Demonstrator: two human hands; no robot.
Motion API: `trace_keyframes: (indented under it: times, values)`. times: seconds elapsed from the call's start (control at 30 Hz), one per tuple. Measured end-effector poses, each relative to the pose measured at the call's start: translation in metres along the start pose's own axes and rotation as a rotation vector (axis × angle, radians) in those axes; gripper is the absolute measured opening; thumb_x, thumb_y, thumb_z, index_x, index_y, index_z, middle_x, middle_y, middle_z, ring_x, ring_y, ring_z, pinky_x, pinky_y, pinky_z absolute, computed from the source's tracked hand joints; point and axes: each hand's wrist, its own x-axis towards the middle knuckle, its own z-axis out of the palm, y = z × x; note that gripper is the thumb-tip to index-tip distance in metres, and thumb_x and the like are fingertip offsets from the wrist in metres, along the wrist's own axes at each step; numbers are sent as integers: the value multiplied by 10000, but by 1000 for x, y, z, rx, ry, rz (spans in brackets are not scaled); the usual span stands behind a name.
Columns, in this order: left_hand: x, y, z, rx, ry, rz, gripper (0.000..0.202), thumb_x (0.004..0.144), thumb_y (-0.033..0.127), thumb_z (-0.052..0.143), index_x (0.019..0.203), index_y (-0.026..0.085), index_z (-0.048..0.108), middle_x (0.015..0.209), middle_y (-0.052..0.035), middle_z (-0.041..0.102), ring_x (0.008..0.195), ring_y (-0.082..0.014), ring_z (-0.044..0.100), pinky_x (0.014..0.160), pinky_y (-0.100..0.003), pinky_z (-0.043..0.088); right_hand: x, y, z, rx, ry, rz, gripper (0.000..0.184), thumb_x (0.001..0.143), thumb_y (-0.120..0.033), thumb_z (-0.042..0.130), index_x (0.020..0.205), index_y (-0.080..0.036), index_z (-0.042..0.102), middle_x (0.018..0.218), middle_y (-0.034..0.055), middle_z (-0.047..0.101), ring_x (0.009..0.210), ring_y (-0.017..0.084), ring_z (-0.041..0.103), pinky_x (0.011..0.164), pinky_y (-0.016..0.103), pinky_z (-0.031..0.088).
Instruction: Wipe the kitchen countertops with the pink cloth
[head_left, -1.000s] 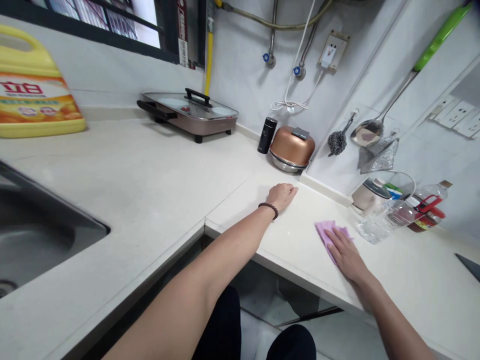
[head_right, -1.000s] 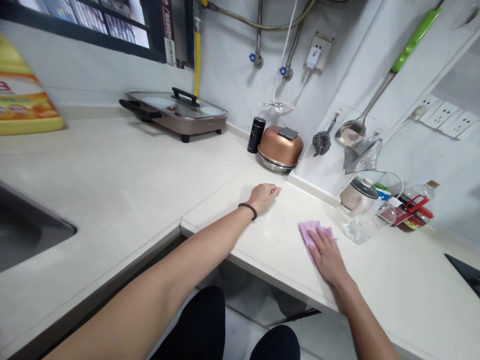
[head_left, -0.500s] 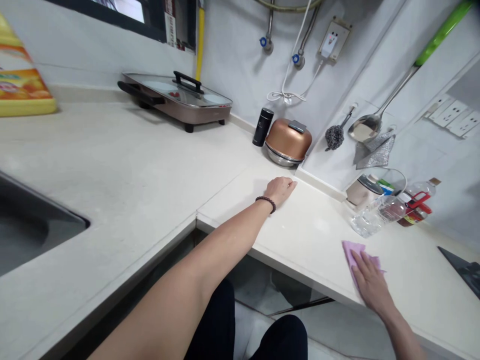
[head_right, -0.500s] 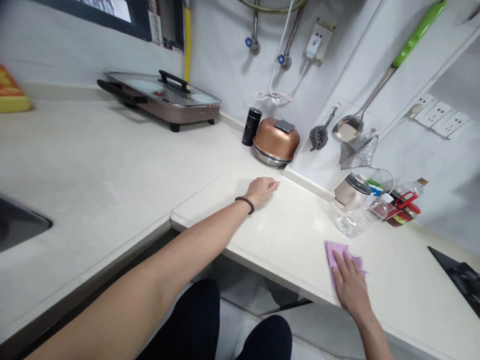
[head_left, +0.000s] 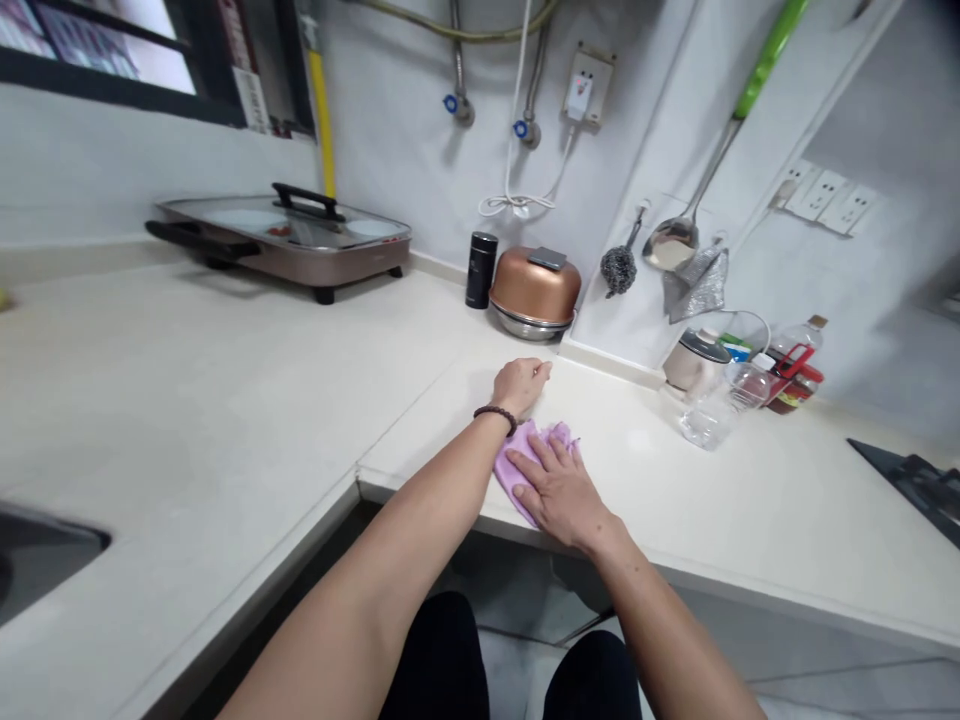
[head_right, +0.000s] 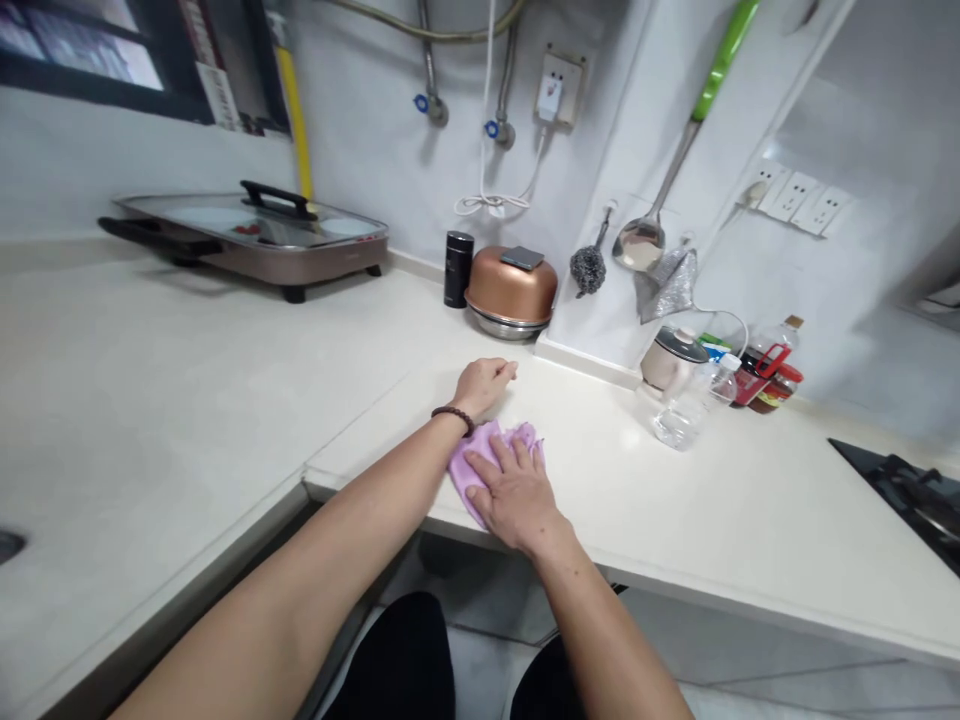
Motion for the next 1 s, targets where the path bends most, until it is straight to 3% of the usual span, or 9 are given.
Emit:
trace_keyframes:
  times: [0.13,0.23,0.33,0.5,0.6,0.7,0.83,1.0]
  values:
    - [-1,-1,-2,8,-12,11,414,1026,411,463,892,225,808,982,-69,812,968,-234,727,796,-286,482,-14,12,-2,39,22,4,553,1096,-542,392,1624,-380,396,1737,-6,203,1599,351,135,1279,620,100]
    - [-2,-2,-2,17,-21,-2,414,1020,411,463,887,220,805,980,-69,812,958,-239,726,776,-290,474,-35,38,1,31,62,46,546,1093,-534,407,1615,-376,415,1734,-5,215,1599,336,146,1283,595,136]
    - [-1,-2,-2,21,-24,-5,413,1016,407,460,878,221,802,978,-67,812,944,-238,721,761,-289,466,-67,85,8,-15,119,119,547,1095,-534,376,1606,-350,442,1727,7,239,1602,320,144,1284,578,172]
    - [-2,-2,-2,24,-29,-18,409,1012,411,463,865,224,796,972,-64,811,939,-238,715,753,-289,461,-136,185,25,-127,232,230,594,1100,-519,265,1599,-267,466,1682,47,358,1591,278,211,1298,563,168]
    - [-3,-1,-3,20,-26,-20,400,1009,404,469,864,226,797,976,-62,811,952,-238,714,750,-287,460,-168,225,34,-173,275,306,584,1092,-488,246,1600,-296,461,1630,34,451,1570,281,276,1285,579,214]
    - [-3,1,-3,12,-31,-16,392,1006,402,477,865,229,800,970,-58,812,948,-239,715,743,-288,461,-181,238,39,-201,298,385,569,1083,-469,245,1597,-349,458,1619,20,468,1549,307,319,1261,618,245]
    - [-4,4,-1,16,-45,-12,399,1009,402,475,858,227,801,970,-61,811,935,-239,717,747,-291,467,-178,236,42,-231,298,445,583,1079,-486,240,1592,-330,468,1628,37,454,1528,320,351,1243,619,280]
    - [-5,8,2,9,-68,3,400,1011,400,477,843,224,794,947,-67,805,917,-240,716,752,-299,470,-173,235,39,-256,261,423,596,1084,-503,220,1612,-328,433,1641,47,434,1531,314,346,1234,611,297]
